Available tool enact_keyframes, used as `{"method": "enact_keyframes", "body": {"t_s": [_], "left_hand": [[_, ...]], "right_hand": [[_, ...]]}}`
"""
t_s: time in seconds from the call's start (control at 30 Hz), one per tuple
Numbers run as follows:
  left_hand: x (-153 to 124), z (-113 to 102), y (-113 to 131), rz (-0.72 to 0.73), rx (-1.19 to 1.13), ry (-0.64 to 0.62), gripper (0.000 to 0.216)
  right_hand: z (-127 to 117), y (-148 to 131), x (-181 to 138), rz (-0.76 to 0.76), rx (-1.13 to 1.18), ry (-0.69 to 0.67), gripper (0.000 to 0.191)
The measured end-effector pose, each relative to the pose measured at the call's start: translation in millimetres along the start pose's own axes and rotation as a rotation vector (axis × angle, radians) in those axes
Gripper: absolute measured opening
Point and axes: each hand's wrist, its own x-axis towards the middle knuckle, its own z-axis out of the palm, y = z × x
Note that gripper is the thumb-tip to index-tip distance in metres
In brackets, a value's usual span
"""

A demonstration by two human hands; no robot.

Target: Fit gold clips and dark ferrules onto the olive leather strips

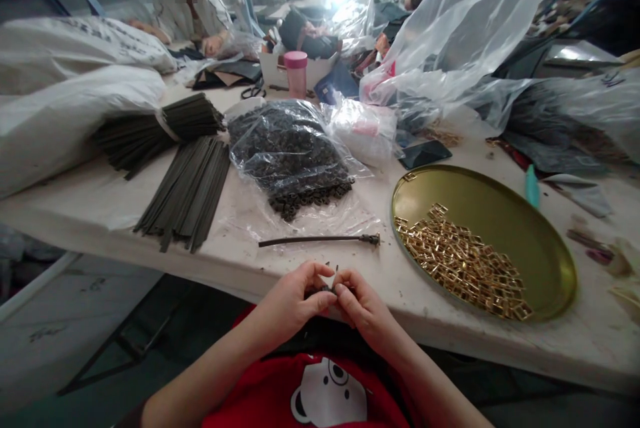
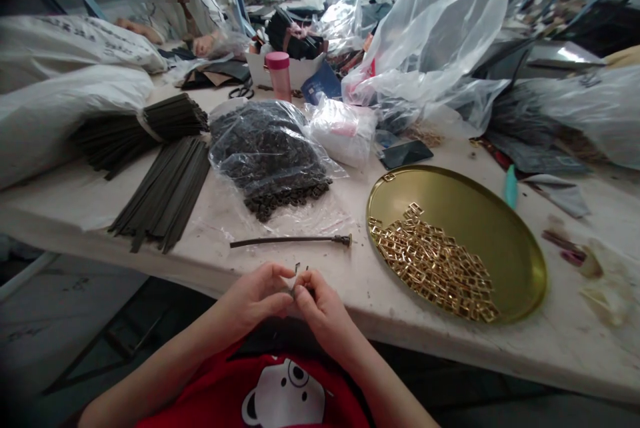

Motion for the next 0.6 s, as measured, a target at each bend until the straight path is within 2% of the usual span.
{"method": "enact_keyframes", "body": {"t_s": [0.23, 0.47, 0.6], "left_hand": [[5.7, -0.2, -4.6, -0.056, 0.145, -0.03, 0.013], [9.6, -0.8, -6.7, -0.032, 0.243, -0.011, 0.01], [8.2, -0.3, -7.3, 0.001, 0.371, 0.011, 0.009]], "right_hand": [[-0.2, 0.8, -3.6, -0.114, -0.272, 0.109, 0.006], [1.4, 3.6, -2.2, -0.137, -0.405, 0.104, 0.005], [1.2, 3.3, -2.8, -0.123, -0.452, 0.101, 0.006]]}}
